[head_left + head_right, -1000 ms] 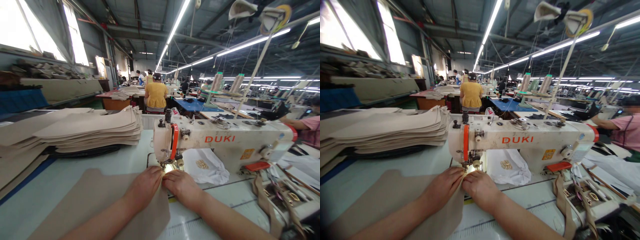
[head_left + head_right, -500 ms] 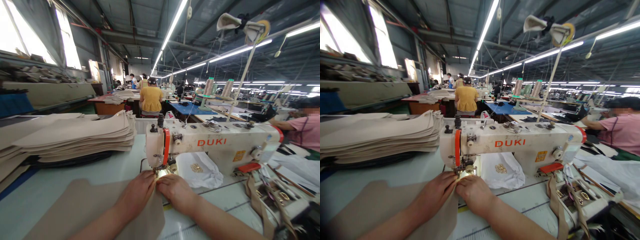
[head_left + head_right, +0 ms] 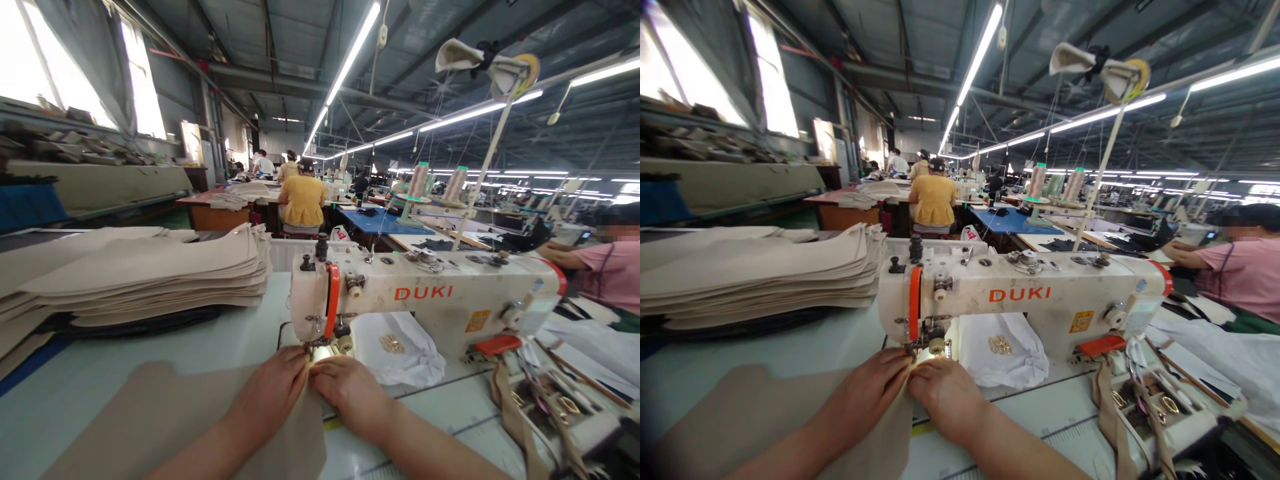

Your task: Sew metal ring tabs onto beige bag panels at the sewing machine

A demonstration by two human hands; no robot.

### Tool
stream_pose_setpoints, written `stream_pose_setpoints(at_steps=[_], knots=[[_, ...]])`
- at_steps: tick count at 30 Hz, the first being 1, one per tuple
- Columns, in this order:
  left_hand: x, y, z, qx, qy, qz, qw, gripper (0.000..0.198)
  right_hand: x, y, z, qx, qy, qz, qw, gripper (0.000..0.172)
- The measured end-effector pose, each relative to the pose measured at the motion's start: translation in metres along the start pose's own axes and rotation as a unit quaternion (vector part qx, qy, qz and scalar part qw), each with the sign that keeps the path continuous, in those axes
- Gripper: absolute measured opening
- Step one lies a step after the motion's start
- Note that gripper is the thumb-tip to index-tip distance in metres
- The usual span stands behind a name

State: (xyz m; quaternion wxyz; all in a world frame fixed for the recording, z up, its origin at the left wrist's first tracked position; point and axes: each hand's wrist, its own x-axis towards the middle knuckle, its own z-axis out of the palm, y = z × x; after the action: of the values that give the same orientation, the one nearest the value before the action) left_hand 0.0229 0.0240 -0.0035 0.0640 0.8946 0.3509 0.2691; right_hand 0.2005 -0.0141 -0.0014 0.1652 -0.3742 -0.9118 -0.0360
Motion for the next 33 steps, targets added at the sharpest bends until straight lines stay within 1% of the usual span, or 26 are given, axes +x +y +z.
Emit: stream_pose_setpoints(at_steps=[5, 10, 12, 14, 16, 18, 20, 22, 27, 29, 31, 33], knots=[[0.0, 0.0, 0.0, 0.001, 0.0, -0.003, 1.0, 0.026, 0.0, 0.0, -0.002, 0.009, 0.004, 0.0, 1.0, 0.014], [0.003, -0.001, 0.001, 0.013, -0.003, -0.003, 1.0, 0.025, 0.0, 0.003, 0.003, 0.011, 0.018, -0.002, 1.0, 0.014], [-0.002, -0.001, 0.0, 0.016, 0.0, -0.007, 1.0, 0.025, -0.001, 0.003, 0.005, 0.015, 0.03, -0.016, 0.999, 0.014], [-0.012, 0.0, -0.003, 0.014, 0.007, -0.009, 1.0, 0.025, -0.004, 0.0, 0.007, 0.025, 0.048, -0.038, 0.998, 0.014], [-0.028, 0.002, -0.01, 0.012, 0.012, -0.011, 1.0, 0.025, -0.008, -0.004, 0.006, 0.039, 0.082, -0.056, 0.994, 0.019], [-0.045, 0.007, -0.018, 0.014, 0.012, -0.015, 1.0, 0.026, -0.011, -0.009, 0.004, 0.054, 0.124, -0.06, 0.989, 0.023], [-0.058, 0.013, -0.026, 0.02, 0.005, -0.027, 0.999, 0.026, -0.012, -0.014, 0.001, 0.058, 0.139, -0.059, 0.987, 0.023], [-0.064, 0.017, -0.031, 0.022, -0.002, -0.035, 0.999, 0.025, -0.01, -0.02, -0.002, 0.038, 0.121, -0.048, 0.991, 0.022], [-0.062, 0.022, -0.035, 0.006, -0.013, -0.03, 0.999, 0.026, 0.0, -0.033, -0.011, -0.035, 0.028, -0.007, 0.999, 0.02], [-0.065, 0.024, -0.039, 0.023, -0.012, -0.04, 0.999, 0.031, 0.003, -0.036, -0.013, -0.047, -0.003, 0.001, 0.999, 0.017], [-0.078, 0.025, -0.045, 0.062, 0.0, -0.04, 0.997, 0.039, 0.004, -0.039, -0.013, -0.051, -0.013, 0.007, 0.999, 0.015], [-0.103, 0.024, -0.051, 0.111, 0.009, -0.017, 0.994, 0.054, 0.002, -0.04, -0.011, -0.048, 0.0, 0.012, 0.999, 0.016]])
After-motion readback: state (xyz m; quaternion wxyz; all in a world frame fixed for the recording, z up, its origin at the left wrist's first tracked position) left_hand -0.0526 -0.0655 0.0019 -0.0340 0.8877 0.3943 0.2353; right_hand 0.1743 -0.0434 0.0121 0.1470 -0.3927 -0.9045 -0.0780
